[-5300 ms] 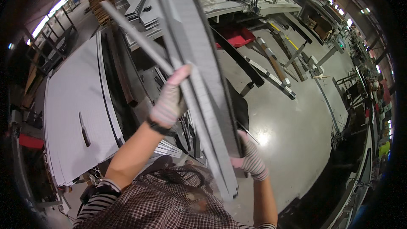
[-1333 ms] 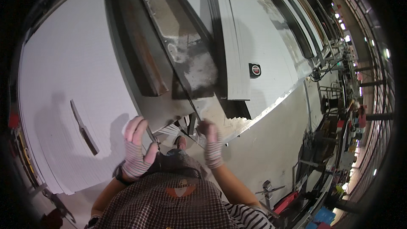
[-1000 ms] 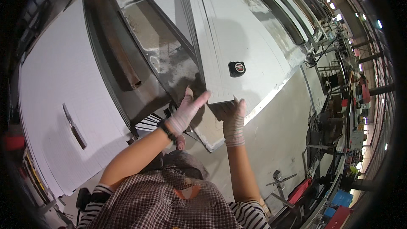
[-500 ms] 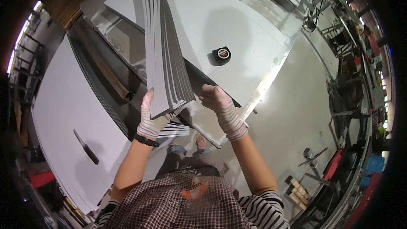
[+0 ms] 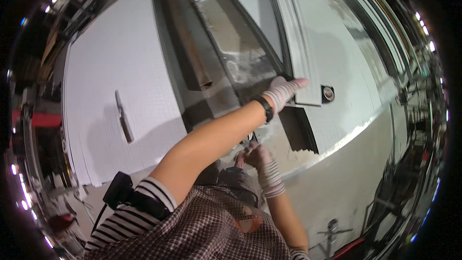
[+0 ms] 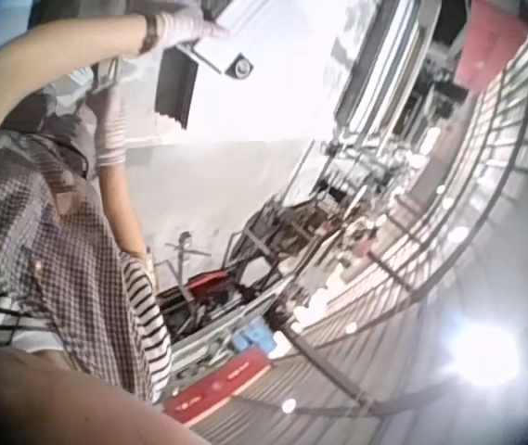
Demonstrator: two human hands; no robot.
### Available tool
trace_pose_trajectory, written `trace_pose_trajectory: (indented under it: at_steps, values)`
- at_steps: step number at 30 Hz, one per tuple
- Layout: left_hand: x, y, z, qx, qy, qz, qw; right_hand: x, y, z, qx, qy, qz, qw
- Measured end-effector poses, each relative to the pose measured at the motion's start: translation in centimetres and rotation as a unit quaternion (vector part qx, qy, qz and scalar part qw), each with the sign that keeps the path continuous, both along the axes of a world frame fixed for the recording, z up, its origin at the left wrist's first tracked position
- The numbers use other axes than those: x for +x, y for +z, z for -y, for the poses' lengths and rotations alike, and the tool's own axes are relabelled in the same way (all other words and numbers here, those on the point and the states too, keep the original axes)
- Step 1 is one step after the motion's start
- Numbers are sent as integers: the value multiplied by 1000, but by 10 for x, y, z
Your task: Handling and cutting long strips and white rectangular panels in a manufacturing facility.
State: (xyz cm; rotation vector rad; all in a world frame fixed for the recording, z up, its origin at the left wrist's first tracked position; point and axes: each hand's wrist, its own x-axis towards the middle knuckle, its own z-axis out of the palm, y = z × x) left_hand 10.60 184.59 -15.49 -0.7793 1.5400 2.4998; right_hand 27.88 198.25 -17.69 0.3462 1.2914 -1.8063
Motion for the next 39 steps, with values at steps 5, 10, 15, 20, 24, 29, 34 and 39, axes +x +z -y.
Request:
trace_pose_trajectory:
  at_steps: [5,10,15,20,24,29,34,39]
  values:
    - [12,11,10,-185,-83,77,976,23,-5,33,18,139,-65,988]
    - [120,24,67,-280,-98,-36,954,-6,-17,86,61,-17,-164,984]
    - [285,19,170,-468,158,-103,863,-80,-24,190,87,176,-591,782]
    - [403,18,270,-693,162,215,669,-132,-39,324,254,210,-525,784]
    - [426,-4,296,-565,79,308,762,-103,-59,339,109,222,-386,889]
    - [436,-30,298,-516,173,215,811,-63,-39,334,96,209,-180,956]
    - [489,-34,291,-195,323,-19,926,-3,4,337,52,183,-509,839]
    - [584,-17,236,10,361,-107,926,176,19,312,-21,383,-442,811]
